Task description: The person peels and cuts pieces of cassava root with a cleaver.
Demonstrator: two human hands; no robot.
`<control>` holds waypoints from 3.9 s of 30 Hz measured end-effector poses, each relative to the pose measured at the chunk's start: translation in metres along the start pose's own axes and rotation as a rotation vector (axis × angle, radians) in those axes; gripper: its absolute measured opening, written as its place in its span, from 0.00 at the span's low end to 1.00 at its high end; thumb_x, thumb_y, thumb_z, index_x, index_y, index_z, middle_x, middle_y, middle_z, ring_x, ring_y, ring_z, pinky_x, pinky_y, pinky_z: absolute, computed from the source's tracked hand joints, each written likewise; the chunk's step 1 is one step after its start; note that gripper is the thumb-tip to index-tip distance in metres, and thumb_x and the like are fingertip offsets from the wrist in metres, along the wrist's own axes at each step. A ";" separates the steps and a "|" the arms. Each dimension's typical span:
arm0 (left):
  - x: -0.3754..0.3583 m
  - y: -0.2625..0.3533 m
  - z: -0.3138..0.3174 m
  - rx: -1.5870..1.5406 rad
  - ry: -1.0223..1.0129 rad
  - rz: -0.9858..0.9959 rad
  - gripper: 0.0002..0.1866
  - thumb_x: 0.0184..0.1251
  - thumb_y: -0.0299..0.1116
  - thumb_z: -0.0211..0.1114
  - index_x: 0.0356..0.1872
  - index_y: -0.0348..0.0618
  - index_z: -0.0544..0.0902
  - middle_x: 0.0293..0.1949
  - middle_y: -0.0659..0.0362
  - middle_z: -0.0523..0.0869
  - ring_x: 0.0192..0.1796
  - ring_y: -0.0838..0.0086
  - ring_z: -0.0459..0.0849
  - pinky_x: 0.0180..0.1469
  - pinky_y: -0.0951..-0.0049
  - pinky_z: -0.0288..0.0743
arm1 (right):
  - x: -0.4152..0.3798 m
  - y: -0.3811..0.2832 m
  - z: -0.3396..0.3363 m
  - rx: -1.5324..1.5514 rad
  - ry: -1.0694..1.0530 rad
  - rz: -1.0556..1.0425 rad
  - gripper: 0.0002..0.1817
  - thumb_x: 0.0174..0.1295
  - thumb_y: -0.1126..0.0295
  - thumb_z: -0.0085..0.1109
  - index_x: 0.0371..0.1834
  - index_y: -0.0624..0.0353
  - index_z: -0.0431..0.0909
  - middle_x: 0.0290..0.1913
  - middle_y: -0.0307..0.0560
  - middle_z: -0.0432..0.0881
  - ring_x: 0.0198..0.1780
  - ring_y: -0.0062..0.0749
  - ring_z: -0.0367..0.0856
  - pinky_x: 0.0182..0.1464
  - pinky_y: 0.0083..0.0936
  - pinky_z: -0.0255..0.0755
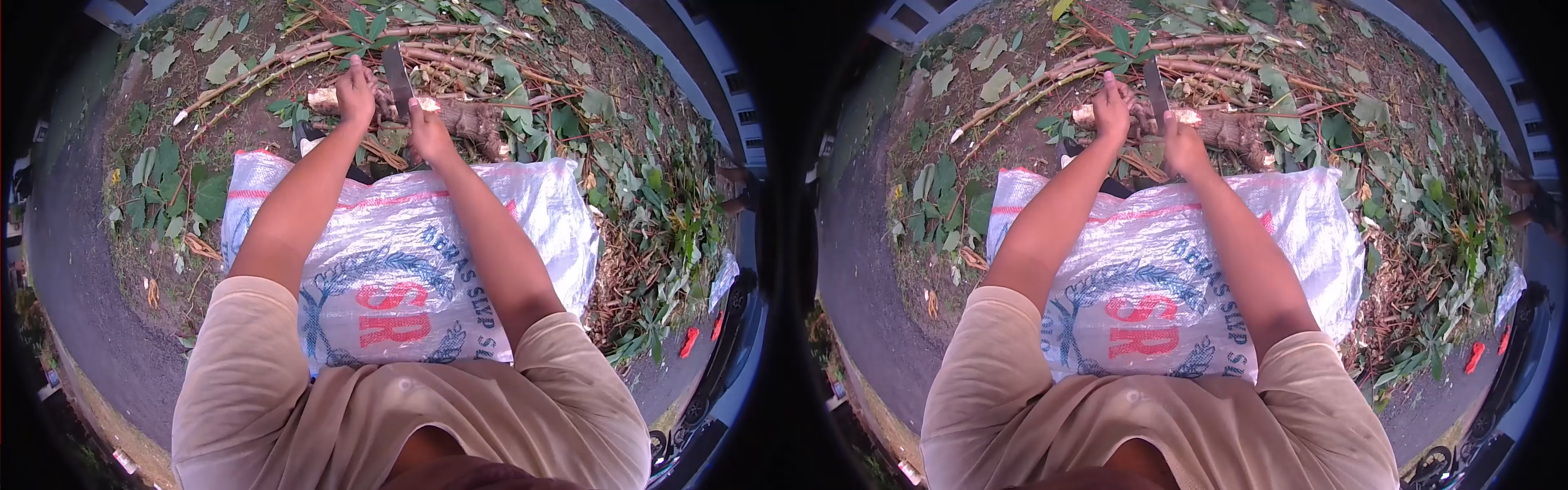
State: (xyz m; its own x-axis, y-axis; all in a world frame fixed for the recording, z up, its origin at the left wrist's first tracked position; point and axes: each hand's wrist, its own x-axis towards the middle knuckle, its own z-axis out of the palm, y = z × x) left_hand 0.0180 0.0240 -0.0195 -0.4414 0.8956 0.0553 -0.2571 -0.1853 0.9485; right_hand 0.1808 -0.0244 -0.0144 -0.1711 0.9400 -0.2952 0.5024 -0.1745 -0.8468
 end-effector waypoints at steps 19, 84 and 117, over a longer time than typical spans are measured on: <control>0.013 -0.003 0.014 -0.112 -0.028 -0.006 0.34 0.86 0.63 0.48 0.27 0.41 0.70 0.22 0.62 0.72 0.24 0.78 0.69 0.28 0.73 0.64 | -0.015 -0.094 -0.126 0.992 0.028 0.146 0.26 0.83 0.42 0.42 0.43 0.56 0.69 0.23 0.34 0.65 0.19 0.18 0.59 0.20 0.23 0.55; 0.002 -0.015 0.008 0.166 -0.292 0.072 0.29 0.87 0.54 0.56 0.28 0.38 0.71 0.23 0.66 0.70 0.28 0.81 0.68 0.32 0.74 0.65 | 0.005 -0.007 -0.071 0.949 -0.211 0.537 0.29 0.83 0.38 0.37 0.39 0.53 0.66 0.21 0.35 0.63 0.17 0.19 0.59 0.16 0.24 0.58; -0.007 -0.006 0.004 0.475 -0.178 0.123 0.28 0.80 0.53 0.65 0.33 0.32 0.82 0.24 0.56 0.79 0.30 0.72 0.72 0.40 0.65 0.73 | -0.015 -0.129 -0.124 0.951 -0.067 0.158 0.27 0.84 0.43 0.42 0.38 0.56 0.69 0.21 0.31 0.60 0.18 0.13 0.54 0.19 0.15 0.52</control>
State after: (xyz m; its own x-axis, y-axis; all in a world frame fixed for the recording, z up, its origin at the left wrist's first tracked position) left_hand 0.0262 0.0208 -0.0245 -0.2804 0.9413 0.1882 0.2242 -0.1264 0.9663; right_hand 0.2236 0.0201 0.1538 -0.2232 0.8717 -0.4362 -0.3671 -0.4897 -0.7908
